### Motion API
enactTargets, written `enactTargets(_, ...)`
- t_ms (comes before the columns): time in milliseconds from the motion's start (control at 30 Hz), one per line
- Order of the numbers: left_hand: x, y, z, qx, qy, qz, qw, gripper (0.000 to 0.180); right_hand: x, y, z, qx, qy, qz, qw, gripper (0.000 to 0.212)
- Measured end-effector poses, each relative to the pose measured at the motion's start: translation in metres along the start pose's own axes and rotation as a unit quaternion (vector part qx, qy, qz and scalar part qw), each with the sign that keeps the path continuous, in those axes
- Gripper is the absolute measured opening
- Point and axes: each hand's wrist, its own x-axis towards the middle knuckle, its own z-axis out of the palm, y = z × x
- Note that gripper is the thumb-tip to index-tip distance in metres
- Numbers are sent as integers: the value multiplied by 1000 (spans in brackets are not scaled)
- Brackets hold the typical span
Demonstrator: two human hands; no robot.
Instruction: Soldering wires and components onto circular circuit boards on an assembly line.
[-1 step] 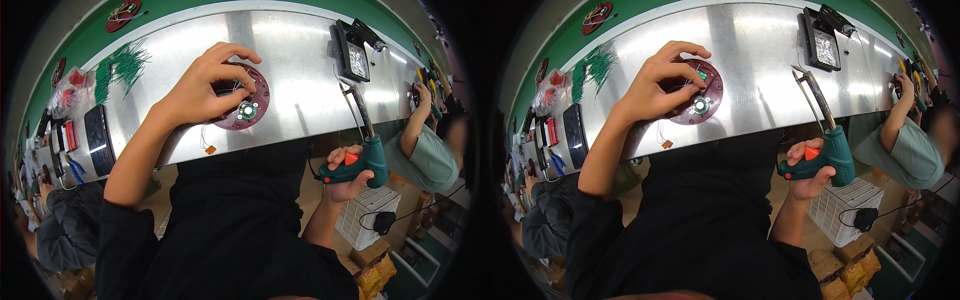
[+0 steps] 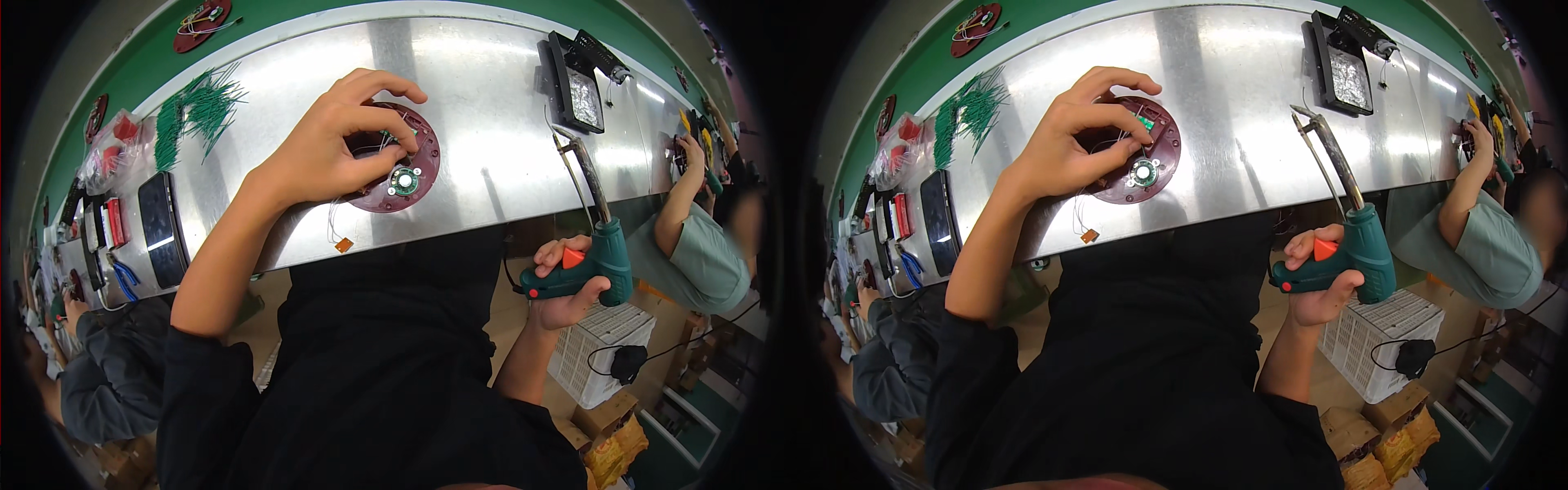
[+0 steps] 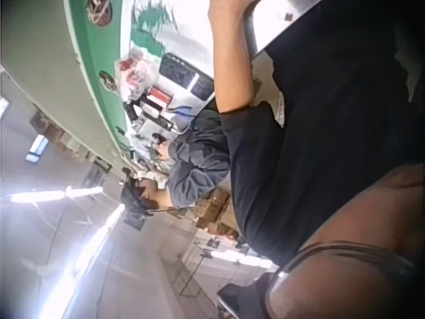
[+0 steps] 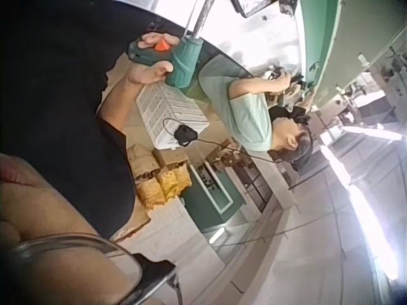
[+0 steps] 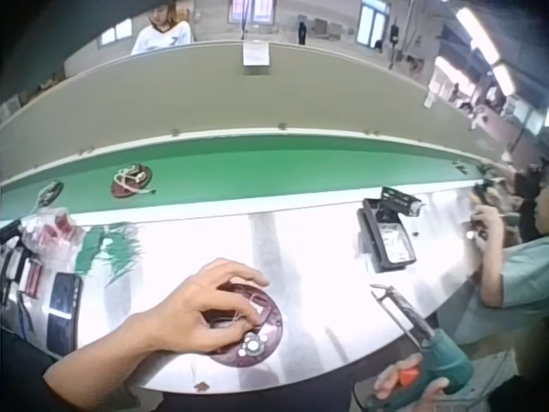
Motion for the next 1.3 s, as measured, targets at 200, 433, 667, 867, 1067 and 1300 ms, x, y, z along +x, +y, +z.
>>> enactTargets(200,-1,-3,3,-45,-6,-50,998,10,1,3,2,7,-7,3,1000,74)
enactTargets(433,3,-3,-5,-73,12,-56,996,10,2,4,0,4,-3,4,1000,74)
enactTargets(667,3,-7,-11,-84,-9,-67,994,13,2,3,-2,-7,1,3,1000,75)
enactTargets(867,2,6,-19,-47,-40,-64,996,25,1,-3,-3,2,4,-3,1000,75)
enactTargets(1067,5,17,-23,-68,-70,-83,992,35,2,-6,-2,16,-4,-12,1000,76)
enactTargets(1300,1,6,-23,8,-77,-47,996,16,3,-5,1,4,-7,-8,1000,76)
